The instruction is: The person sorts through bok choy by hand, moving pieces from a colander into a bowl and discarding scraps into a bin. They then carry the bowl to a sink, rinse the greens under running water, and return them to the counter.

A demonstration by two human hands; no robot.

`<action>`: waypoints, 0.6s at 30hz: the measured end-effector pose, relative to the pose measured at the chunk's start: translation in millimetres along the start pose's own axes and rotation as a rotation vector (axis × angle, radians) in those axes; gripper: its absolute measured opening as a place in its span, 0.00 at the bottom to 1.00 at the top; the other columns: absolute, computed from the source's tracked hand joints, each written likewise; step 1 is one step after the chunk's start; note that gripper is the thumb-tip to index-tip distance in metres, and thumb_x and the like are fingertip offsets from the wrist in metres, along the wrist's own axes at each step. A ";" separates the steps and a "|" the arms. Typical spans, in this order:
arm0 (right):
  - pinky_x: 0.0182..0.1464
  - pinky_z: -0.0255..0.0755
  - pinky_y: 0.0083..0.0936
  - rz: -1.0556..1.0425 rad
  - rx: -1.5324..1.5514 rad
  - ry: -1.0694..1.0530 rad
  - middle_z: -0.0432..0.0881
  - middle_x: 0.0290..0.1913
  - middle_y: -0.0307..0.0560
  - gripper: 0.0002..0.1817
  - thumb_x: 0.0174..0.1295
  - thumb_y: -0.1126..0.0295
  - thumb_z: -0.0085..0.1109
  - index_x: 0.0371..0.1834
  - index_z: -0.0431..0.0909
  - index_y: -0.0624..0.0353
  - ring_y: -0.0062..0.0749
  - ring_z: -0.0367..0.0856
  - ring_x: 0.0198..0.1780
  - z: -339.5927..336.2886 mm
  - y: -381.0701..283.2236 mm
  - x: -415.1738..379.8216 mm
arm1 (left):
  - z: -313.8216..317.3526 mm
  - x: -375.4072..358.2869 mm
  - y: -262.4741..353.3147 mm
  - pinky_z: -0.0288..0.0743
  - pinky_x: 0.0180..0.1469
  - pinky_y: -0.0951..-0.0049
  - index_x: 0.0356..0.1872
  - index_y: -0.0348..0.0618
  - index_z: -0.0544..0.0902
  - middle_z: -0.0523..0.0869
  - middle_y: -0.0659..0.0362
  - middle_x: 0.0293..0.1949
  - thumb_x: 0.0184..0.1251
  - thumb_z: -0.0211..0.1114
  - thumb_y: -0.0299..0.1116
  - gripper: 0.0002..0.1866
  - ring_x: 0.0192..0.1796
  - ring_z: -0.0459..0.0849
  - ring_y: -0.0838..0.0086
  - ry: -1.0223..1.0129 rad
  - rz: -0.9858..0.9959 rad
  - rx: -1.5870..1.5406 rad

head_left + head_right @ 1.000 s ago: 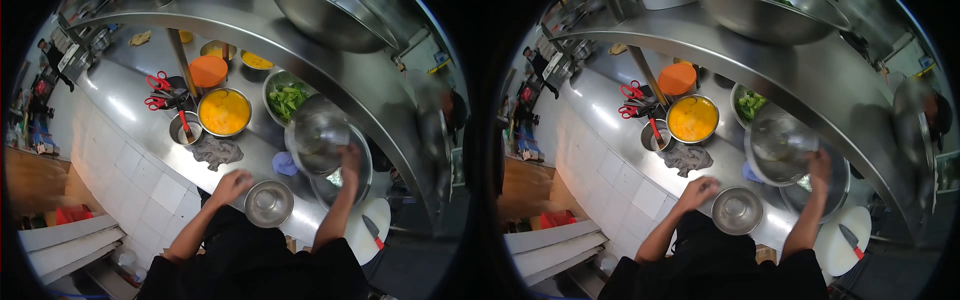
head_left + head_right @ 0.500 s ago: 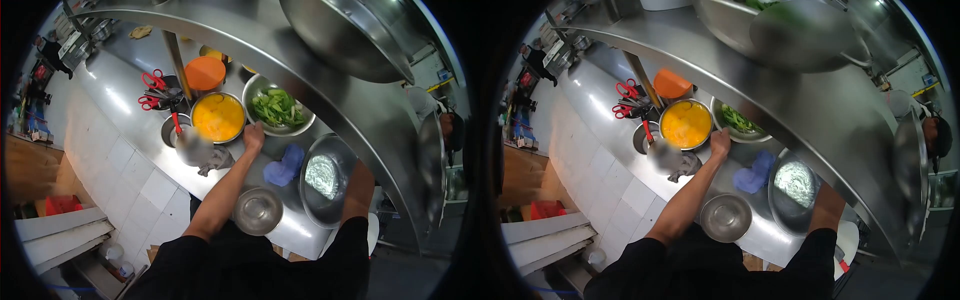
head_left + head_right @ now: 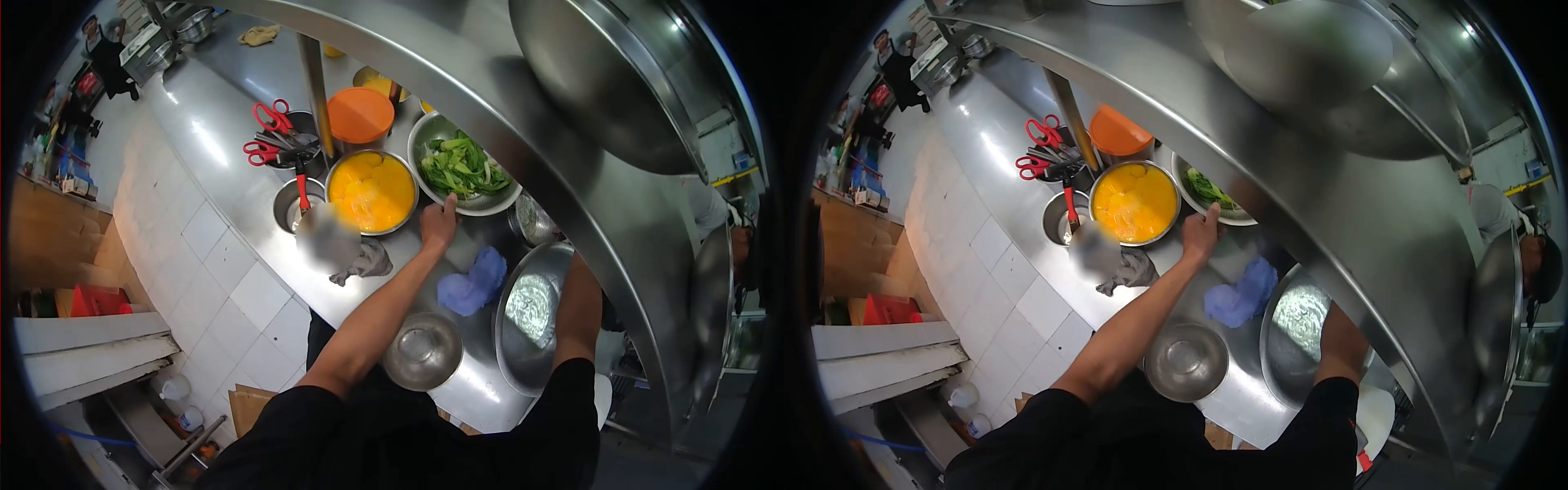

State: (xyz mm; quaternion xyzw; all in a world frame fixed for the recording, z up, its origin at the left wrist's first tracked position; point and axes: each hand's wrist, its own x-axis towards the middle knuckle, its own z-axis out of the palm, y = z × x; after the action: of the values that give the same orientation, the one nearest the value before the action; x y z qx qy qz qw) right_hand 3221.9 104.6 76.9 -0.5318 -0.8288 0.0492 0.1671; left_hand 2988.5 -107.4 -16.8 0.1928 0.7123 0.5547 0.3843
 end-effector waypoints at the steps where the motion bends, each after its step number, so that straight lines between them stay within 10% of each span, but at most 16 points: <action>1: 0.54 0.71 0.41 -0.019 -0.022 -0.022 0.80 0.52 0.54 0.21 0.59 0.69 0.55 0.57 0.75 0.59 0.46 0.78 0.54 -0.6 -4.1 3.9 | -5.9 -1.8 -1.8 0.75 0.42 0.60 0.18 0.37 0.84 0.84 0.47 0.21 0.69 0.54 0.54 0.30 0.31 0.85 0.55 -0.100 0.011 0.052; 5: 0.55 0.71 0.42 -0.172 -0.083 -0.127 0.80 0.53 0.55 0.21 0.59 0.70 0.54 0.57 0.75 0.58 0.48 0.78 0.55 0.2 -39.3 17.8 | -40.7 -31.3 -39.1 0.75 0.40 0.55 0.28 0.37 0.85 0.85 0.43 0.28 0.69 0.55 0.54 0.27 0.34 0.84 0.49 -0.385 0.445 0.306; 7: 0.55 0.71 0.43 -0.317 -0.049 -0.166 0.80 0.53 0.55 0.21 0.60 0.70 0.54 0.58 0.75 0.58 0.49 0.78 0.55 9.9 -75.5 30.4 | -89.8 -63.4 -22.2 0.75 0.53 0.56 0.43 0.42 0.86 0.86 0.46 0.42 0.65 0.60 0.50 0.21 0.48 0.84 0.54 -0.770 0.358 0.618; 14: 0.57 0.71 0.45 -0.570 -0.200 -0.355 0.80 0.53 0.56 0.21 0.60 0.71 0.54 0.58 0.75 0.57 0.52 0.78 0.56 120.2 -186.1 56.1 | -158.5 -113.9 -53.4 0.76 0.50 0.52 0.38 0.38 0.83 0.85 0.42 0.38 0.63 0.59 0.41 0.15 0.46 0.84 0.47 -0.690 0.287 0.969; 18: 0.58 0.71 0.47 -0.366 -0.286 -0.355 0.80 0.51 0.59 0.19 0.59 0.74 0.53 0.55 0.76 0.55 0.55 0.78 0.55 113.5 -214.1 50.5 | -199.9 -135.3 -47.7 0.76 0.49 0.50 0.34 0.35 0.81 0.85 0.39 0.36 0.60 0.61 0.42 0.17 0.45 0.84 0.47 -0.689 0.233 0.636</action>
State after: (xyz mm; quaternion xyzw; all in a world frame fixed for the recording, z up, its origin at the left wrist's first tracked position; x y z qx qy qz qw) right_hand 2980.3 68.9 37.1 -0.3746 -0.9258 -0.0067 -0.0509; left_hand 2928.8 -345.4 1.5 0.5516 0.6516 0.2527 0.4552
